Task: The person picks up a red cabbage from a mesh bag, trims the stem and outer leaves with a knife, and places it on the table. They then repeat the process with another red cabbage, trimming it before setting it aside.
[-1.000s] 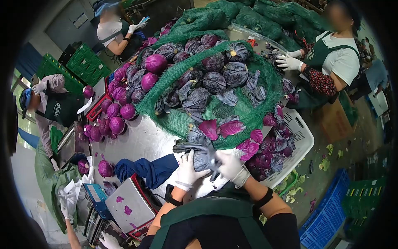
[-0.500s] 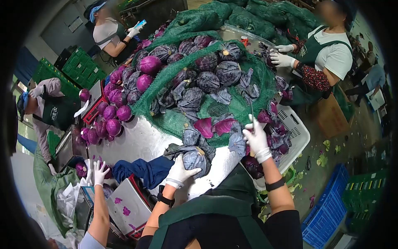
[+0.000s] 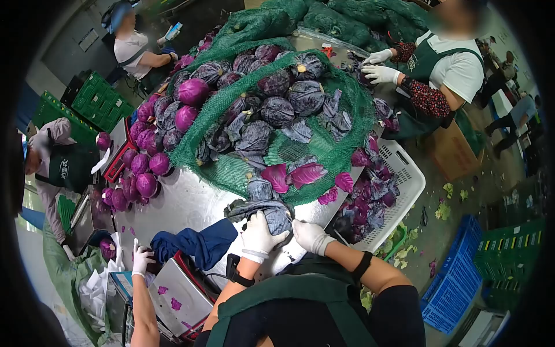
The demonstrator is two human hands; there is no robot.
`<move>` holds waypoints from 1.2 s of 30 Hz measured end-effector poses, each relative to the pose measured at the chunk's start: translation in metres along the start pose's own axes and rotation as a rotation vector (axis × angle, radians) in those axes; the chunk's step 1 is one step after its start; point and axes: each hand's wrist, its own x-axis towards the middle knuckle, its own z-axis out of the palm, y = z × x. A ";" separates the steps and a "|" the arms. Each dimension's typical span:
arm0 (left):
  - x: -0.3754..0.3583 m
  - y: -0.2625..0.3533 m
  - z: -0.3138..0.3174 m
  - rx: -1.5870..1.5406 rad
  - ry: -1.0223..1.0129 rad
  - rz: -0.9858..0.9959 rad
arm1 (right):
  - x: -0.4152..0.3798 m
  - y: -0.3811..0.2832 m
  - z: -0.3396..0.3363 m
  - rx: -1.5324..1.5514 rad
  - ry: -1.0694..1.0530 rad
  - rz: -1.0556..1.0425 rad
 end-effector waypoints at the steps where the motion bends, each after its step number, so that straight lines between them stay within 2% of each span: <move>1: 0.000 -0.001 -0.003 -0.010 -0.021 -0.001 | -0.005 -0.005 -0.008 0.023 -0.009 -0.039; 3: 0.003 -0.004 -0.005 -0.022 -0.037 -0.001 | -0.009 -0.007 -0.014 0.042 -0.046 -0.096; 5: 0.000 -0.004 -0.001 -0.010 0.035 0.059 | -0.005 -0.005 -0.001 0.017 -0.094 0.086; 6: 0.003 0.001 -0.005 -0.007 -0.024 -0.013 | 0.002 0.001 0.012 -0.032 -0.048 0.089; 7: 0.007 0.001 0.002 0.028 0.011 -0.020 | 0.010 0.009 0.020 -0.053 -0.053 0.122; 10: 0.007 0.014 0.002 0.036 -0.086 -0.056 | 0.006 0.005 0.004 -0.108 -0.087 0.159; 12: 0.002 0.023 0.005 0.187 -0.104 0.059 | 0.008 -0.015 -0.035 0.241 -0.549 0.472; 13: -0.001 0.021 0.007 0.211 -0.069 0.075 | 0.003 -0.012 -0.025 0.267 -0.483 0.441; 15: -0.006 0.015 0.010 0.166 -0.005 0.074 | -0.006 0.032 0.046 0.008 -0.103 0.090; 16: -0.006 0.012 0.009 0.183 0.045 0.069 | -0.002 0.027 0.042 -0.011 -0.162 0.175; 19: -0.010 -0.016 0.004 -0.090 0.011 0.059 | 0.007 0.040 0.038 0.026 -0.144 0.115; 20: -0.015 -0.028 0.005 -0.186 0.056 0.087 | 0.010 0.033 0.019 0.010 -0.289 0.131; 21: -0.020 -0.038 0.001 -0.253 0.021 0.057 | 0.010 0.027 0.009 0.013 -0.288 0.117; 23: -0.030 -0.058 0.008 -0.541 0.008 0.015 | 0.008 0.016 0.005 0.109 -0.082 -0.108; 24: -0.038 -0.065 0.012 -0.534 0.009 0.000 | 0.012 0.017 0.013 0.166 0.002 -0.176; 27: -0.053 -0.071 0.016 -0.679 0.059 0.034 | 0.011 -0.003 0.013 0.186 -0.035 -0.164; 29: -0.058 -0.064 0.017 -0.825 0.084 -0.163 | 0.005 -0.020 0.009 0.067 -0.159 -0.066; 30: -0.056 -0.054 0.009 -0.882 0.080 -0.286 | 0.003 -0.027 0.008 0.074 -0.121 -0.091; 31: -0.051 -0.049 0.018 -0.951 0.201 -0.301 | 0.001 -0.030 0.009 0.080 -0.083 -0.113; 33: -0.047 -0.035 -0.001 -0.902 0.133 -0.415 | 0.010 -0.025 0.008 0.100 -0.113 -0.051; 34: -0.047 -0.046 0.017 -0.902 0.151 -0.333 | 0.014 -0.009 0.022 0.131 -0.012 -0.077; 35: -0.048 -0.050 0.021 -0.903 0.151 -0.326 | 0.020 -0.006 0.016 0.187 -0.036 -0.053; 36: -0.051 -0.053 0.024 -0.816 0.196 -0.230 | 0.024 -0.004 0.011 0.201 -0.066 -0.018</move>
